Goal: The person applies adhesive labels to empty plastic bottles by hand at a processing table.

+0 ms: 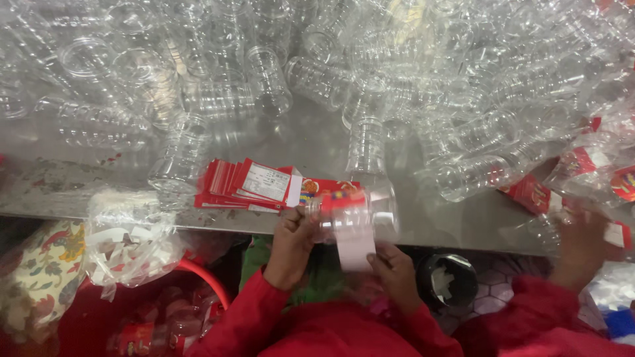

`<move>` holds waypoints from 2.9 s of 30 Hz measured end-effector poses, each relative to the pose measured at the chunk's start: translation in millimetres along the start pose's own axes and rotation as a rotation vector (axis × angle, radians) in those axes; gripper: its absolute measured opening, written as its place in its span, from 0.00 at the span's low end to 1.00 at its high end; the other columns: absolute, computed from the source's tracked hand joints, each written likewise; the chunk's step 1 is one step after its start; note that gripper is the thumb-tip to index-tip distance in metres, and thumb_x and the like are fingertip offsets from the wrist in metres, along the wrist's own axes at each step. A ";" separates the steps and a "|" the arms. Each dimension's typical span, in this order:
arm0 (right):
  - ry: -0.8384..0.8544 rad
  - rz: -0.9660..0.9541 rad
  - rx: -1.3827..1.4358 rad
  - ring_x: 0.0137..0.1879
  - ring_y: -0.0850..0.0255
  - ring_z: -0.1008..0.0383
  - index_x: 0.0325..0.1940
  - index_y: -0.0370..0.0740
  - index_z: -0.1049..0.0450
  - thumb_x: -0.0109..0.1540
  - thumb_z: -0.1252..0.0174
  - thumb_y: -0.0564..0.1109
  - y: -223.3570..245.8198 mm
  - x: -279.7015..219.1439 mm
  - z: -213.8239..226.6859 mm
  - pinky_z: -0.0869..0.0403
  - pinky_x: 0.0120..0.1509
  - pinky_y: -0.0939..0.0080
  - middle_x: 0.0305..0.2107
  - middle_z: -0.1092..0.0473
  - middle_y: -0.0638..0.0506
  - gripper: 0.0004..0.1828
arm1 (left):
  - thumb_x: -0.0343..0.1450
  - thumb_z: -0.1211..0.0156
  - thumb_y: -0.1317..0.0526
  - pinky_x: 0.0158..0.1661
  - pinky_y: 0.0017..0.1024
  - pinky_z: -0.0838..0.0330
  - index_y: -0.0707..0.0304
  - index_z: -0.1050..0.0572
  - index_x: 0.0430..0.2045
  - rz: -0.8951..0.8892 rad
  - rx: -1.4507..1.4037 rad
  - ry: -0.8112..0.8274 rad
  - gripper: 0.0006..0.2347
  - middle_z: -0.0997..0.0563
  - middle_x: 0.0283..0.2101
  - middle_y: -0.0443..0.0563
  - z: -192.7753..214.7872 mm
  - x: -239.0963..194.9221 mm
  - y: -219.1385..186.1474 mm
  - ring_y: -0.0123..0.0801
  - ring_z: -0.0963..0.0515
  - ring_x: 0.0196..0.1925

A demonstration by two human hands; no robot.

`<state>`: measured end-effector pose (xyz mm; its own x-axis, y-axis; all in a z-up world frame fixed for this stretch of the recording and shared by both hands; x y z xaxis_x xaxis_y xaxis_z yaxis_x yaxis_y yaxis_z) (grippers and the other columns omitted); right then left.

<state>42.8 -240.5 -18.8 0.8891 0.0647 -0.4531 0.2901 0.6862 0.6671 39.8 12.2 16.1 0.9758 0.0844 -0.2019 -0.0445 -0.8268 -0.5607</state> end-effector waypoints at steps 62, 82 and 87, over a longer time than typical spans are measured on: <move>-0.145 0.390 -0.058 0.38 0.60 0.21 0.47 0.39 0.19 0.59 0.36 0.42 8.5 -17.2 46.0 0.25 0.44 0.61 0.36 0.19 0.49 0.12 | 0.75 0.35 0.60 0.31 0.35 0.33 0.70 0.24 0.27 -0.267 1.097 0.205 0.12 0.27 0.23 0.51 1.8 127.8 20.9 0.29 0.33 0.28; -0.487 0.754 -0.064 0.43 0.58 0.22 0.47 0.33 0.22 0.56 0.34 0.40 74.4 -45.4 62.0 0.25 0.47 0.59 0.37 0.23 0.45 0.16 | 0.67 0.35 0.64 0.32 0.40 0.27 0.66 0.23 0.42 -0.252 1.195 0.384 0.12 0.20 0.28 0.63 -64.2 -19.8 44.4 0.52 0.19 0.29; -0.465 0.900 -0.224 0.43 0.54 0.24 0.43 0.35 0.21 0.57 0.36 0.38 55.6 -35.1 41.8 0.25 0.45 0.56 0.37 0.24 0.45 0.11 | 0.71 0.41 0.67 0.39 0.42 0.25 0.65 0.21 0.47 -0.412 1.192 0.513 0.11 0.17 0.37 0.65 -64.1 -21.8 48.2 0.54 0.18 0.39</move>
<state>42.5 -234.9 58.9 0.8071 0.3665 0.4628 -0.5790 0.6447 0.4992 30.1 -65.1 45.0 0.9207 -0.2242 0.3195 0.3655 0.2079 -0.9073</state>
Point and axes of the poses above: each hand's wrist, its own x-axis towards the middle knuckle, its own z-axis out of the back of the hand, y = z × x, the point moved 5 cm from there along x, towards the middle knuckle
